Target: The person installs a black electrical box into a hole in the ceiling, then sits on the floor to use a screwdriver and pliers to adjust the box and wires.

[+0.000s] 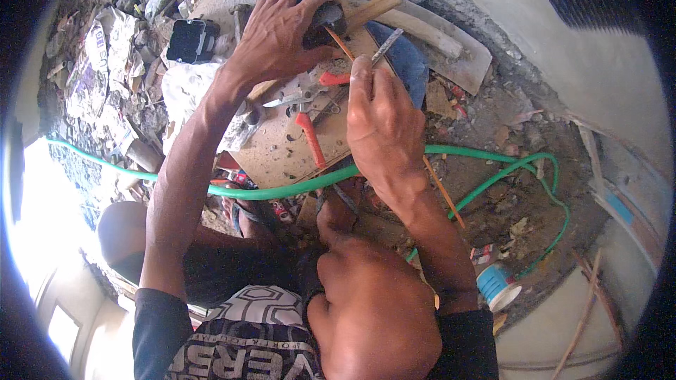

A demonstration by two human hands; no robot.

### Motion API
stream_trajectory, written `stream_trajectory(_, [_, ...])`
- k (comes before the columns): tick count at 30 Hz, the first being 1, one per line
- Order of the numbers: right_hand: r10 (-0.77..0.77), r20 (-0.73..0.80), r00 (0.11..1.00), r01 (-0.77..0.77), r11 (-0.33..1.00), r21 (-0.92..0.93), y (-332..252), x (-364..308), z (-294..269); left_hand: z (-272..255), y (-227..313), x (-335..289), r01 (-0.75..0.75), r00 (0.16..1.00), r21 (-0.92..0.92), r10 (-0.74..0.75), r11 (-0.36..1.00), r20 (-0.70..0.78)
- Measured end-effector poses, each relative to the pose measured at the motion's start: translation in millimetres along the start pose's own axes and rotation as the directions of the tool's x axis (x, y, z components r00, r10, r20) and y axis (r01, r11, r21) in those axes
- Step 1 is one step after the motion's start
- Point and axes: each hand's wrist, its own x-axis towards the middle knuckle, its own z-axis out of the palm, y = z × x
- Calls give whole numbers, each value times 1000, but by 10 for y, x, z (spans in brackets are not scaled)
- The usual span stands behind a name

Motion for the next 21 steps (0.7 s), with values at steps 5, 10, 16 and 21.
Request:
stream_trajectory(5, [62,53,997,-65,996,62,-45,52,-59,-1,-33,5,-5,1000,3,5,1000,10])
stream_trajectory(10, [75,64,995,-77,996,33,-61,85,-88,-1,-22,17,2,999,10,-3,1000,46])
stream_trajectory(16, [64,105,992,-69,997,41,-131,283,3,2,16,20,27,999,13,-27,1000,36])
stream_trajectory(21, [47,73,996,-51,998,48,-92,170,-78,15,-42,7,42,998,39,-43,998,34])
